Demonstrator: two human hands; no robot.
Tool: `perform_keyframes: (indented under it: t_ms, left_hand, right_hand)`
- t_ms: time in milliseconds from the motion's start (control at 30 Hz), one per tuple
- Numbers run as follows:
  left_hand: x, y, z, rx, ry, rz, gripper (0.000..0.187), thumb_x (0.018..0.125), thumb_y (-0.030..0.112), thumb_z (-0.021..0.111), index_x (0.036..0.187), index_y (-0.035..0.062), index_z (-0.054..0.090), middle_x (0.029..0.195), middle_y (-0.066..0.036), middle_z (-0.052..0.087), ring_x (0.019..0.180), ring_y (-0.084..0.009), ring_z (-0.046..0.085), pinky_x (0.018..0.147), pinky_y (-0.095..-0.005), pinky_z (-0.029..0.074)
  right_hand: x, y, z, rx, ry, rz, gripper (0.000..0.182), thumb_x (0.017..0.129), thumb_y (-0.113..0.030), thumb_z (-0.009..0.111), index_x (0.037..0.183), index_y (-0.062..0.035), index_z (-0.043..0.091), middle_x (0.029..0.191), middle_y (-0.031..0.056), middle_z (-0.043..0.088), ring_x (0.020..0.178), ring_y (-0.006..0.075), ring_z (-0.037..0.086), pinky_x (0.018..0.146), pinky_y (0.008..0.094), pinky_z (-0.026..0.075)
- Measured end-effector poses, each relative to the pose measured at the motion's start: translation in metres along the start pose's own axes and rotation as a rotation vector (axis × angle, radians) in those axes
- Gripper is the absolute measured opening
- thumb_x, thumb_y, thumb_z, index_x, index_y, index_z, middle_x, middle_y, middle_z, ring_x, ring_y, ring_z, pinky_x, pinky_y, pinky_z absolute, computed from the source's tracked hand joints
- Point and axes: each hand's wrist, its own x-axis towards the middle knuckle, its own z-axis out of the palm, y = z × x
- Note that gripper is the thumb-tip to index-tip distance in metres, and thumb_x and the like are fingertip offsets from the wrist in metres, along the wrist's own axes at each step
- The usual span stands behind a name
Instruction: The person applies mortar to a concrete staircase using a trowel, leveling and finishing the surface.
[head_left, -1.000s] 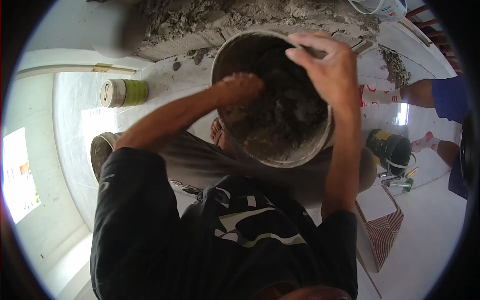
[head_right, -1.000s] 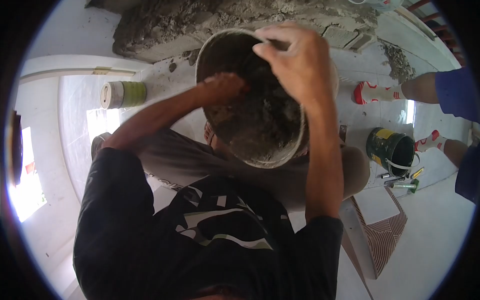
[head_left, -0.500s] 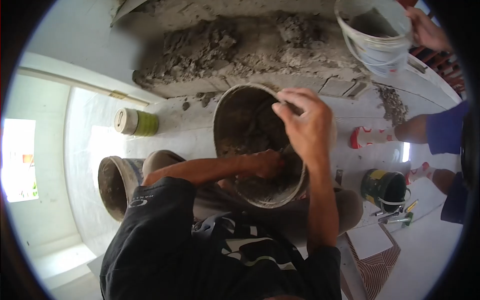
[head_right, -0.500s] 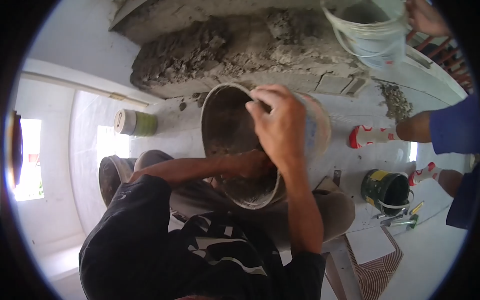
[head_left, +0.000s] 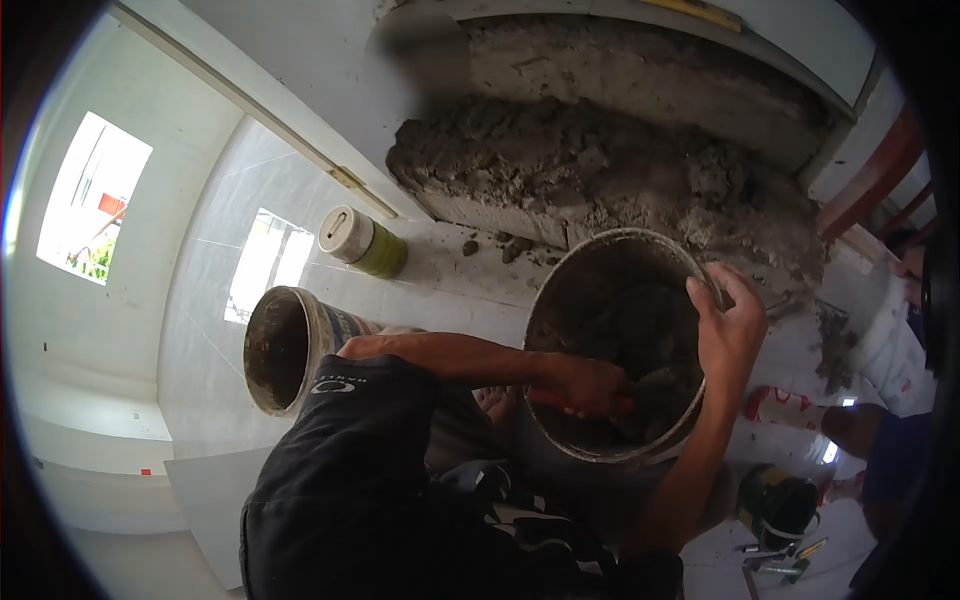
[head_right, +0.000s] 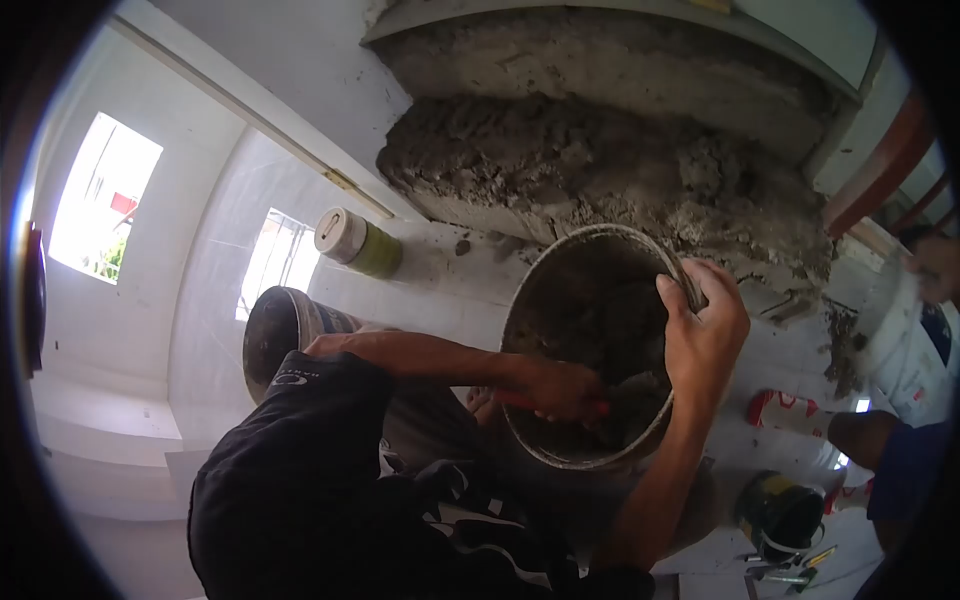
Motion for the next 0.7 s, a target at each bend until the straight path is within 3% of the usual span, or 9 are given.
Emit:
perform_keyframes:
  t_ms: [200, 300, 433, 500, 567, 633, 700]
  left_hand:
    - [-0.046, 0.004, -0.052, -0.062, -0.117, 0.019, 0.025, 0.09, 0.029, 0.061, 0.092, 0.0037, 0.061, 0.063, -0.001, 0.054, 0.051, -0.0112, 0.053, 0.045, -0.0262, 0.044]
    - [-0.083, 0.0, -0.083, -0.078, -0.033, 0.011, 0.026, 0.091, 0.029, 0.061, 0.094, 0.0034, 0.06, 0.067, 0.0, 0.054, 0.056, -0.0092, 0.052, 0.049, -0.0251, 0.043]
    - [-0.138, -0.004, -0.146, 0.001, 0.124, -0.062, 0.03, 0.092, 0.031, 0.06, 0.107, 0.0048, 0.062, 0.072, -0.001, 0.055, 0.06, -0.0089, 0.051, 0.053, -0.0252, 0.043]
    - [-0.176, 0.004, -0.173, 0.057, 0.377, -0.128, 0.036, 0.091, 0.032, 0.061, 0.115, 0.0055, 0.061, 0.074, -0.002, 0.056, 0.063, -0.0086, 0.052, 0.054, -0.0247, 0.043]
    - [-0.196, -0.004, -0.211, -0.09, 0.514, -0.169, 0.041, 0.089, 0.033, 0.063, 0.119, 0.0058, 0.06, 0.076, -0.003, 0.057, 0.065, -0.009, 0.053, 0.054, -0.0246, 0.044]
    - [-0.211, -0.001, -0.241, -0.036, 0.735, -0.165, 0.034, 0.09, 0.03, 0.059, 0.113, 0.0049, 0.062, 0.073, -0.002, 0.055, 0.063, -0.0072, 0.05, 0.053, -0.0246, 0.043]
    - [-0.207, -0.021, -0.288, 0.147, 0.811, -0.141, 0.032, 0.088, 0.027, 0.062, 0.112, 0.005, 0.064, 0.075, -0.008, 0.06, 0.068, -0.0162, 0.06, 0.059, -0.0321, 0.049]
  right_hand:
    - [0.02, 0.015, 0.003, -0.078, -0.015, 0.063, 0.034, 0.08, -0.019, 0.07, 0.102, 0.0067, 0.067, 0.105, 0.0182, 0.066, 0.098, 0.0302, 0.064, 0.089, 0.0361, 0.047]
    - [0.023, 0.024, -0.006, -0.109, -0.003, 0.116, 0.034, 0.081, -0.02, 0.069, 0.103, 0.0063, 0.068, 0.106, 0.0181, 0.066, 0.099, 0.03, 0.063, 0.09, 0.0354, 0.047]
    - [0.02, 0.041, -0.029, -0.12, -0.039, 0.127, 0.033, 0.088, -0.02, 0.065, 0.107, 0.0068, 0.066, 0.109, 0.0169, 0.066, 0.103, 0.0274, 0.062, 0.092, 0.0344, 0.045]
    - [0.02, 0.059, -0.048, -0.15, -0.076, 0.219, 0.036, 0.09, -0.02, 0.063, 0.116, 0.0052, 0.063, 0.12, 0.0173, 0.063, 0.114, 0.0249, 0.057, 0.1, 0.0327, 0.04]
    - [0.019, 0.097, -0.068, -0.124, -0.091, 0.225, 0.038, 0.091, -0.021, 0.063, 0.12, 0.0037, 0.061, 0.123, 0.0166, 0.061, 0.117, 0.0246, 0.055, 0.102, 0.0326, 0.039]
    - [0.018, 0.12, -0.086, -0.14, -0.055, 0.251, 0.038, 0.092, -0.02, 0.061, 0.12, 0.0065, 0.06, 0.121, 0.0184, 0.062, 0.111, 0.0244, 0.058, 0.098, 0.0326, 0.042]
    - [0.019, 0.135, -0.101, -0.183, -0.064, 0.288, 0.041, 0.092, -0.021, 0.062, 0.122, 0.0063, 0.059, 0.124, 0.0185, 0.061, 0.112, 0.023, 0.058, 0.097, 0.0318, 0.042]
